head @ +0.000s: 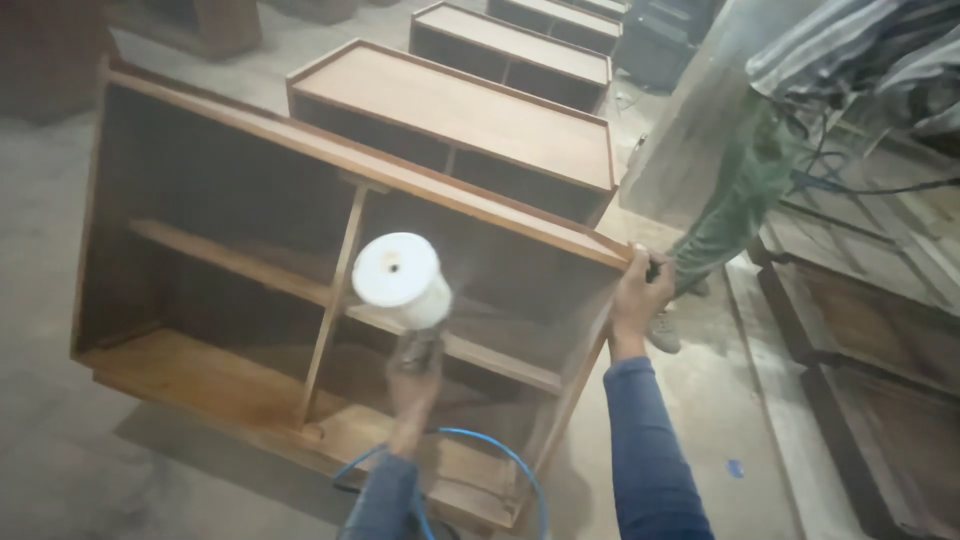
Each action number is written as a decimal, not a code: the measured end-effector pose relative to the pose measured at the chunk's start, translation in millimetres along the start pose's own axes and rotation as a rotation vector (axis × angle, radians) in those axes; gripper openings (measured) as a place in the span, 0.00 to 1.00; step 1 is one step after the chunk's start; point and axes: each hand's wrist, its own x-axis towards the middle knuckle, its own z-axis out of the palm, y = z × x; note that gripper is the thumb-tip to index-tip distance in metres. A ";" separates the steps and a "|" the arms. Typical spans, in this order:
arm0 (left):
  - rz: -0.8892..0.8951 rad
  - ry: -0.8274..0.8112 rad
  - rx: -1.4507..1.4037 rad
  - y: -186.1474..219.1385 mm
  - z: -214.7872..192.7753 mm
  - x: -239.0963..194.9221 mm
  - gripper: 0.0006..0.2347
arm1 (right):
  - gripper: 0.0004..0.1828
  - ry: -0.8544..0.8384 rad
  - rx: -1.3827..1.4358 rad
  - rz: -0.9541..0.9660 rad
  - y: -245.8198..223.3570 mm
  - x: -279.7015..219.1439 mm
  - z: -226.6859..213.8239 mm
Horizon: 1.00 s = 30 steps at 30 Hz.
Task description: The person holds a spray gun connected to a blue air hose and applies finish to a wooden cabinet, steadying and turning the cabinet with the other hand. They spray the interior shelves, dividers, and outer surfaces, repositioning around the piece to coat different sides.
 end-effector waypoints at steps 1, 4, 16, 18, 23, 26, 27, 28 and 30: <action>0.112 0.079 0.108 15.8 -13.7 4.0 0.18 | 0.09 0.010 -0.008 -0.014 1.6 1.5 0.1; 0.222 0.119 0.157 62.4 -34.3 0.2 0.15 | 0.08 0.006 0.022 -0.028 0.5 1.4 0.6; -0.044 -0.248 0.021 8.6 38.6 -19.4 0.11 | 0.08 0.024 0.050 -0.008 13.6 0.8 3.3; 0.042 -0.186 0.105 21.0 19.3 -6.7 0.11 | 0.08 0.042 0.049 0.008 10.2 2.1 3.3; 0.167 0.035 0.428 35.0 -39.3 19.8 0.13 | 0.09 0.060 0.077 0.051 1.3 -1.8 6.5; 0.154 0.074 0.499 62.2 -37.1 9.8 0.12 | 0.07 0.077 0.071 0.037 -2.9 -4.8 6.2; 0.136 0.061 0.494 44.3 -34.4 10.4 0.15 | 0.08 0.065 0.049 0.047 -6.2 -5.3 5.0; 0.118 0.048 0.488 26.3 -32.4 11.4 0.18 | 0.08 0.053 0.028 0.057 -9.7 -6.2 4.3; 0.123 -0.018 0.391 12.7 -10.3 0.5 0.18 | 0.08 0.054 0.051 0.040 -5.0 -7.0 3.7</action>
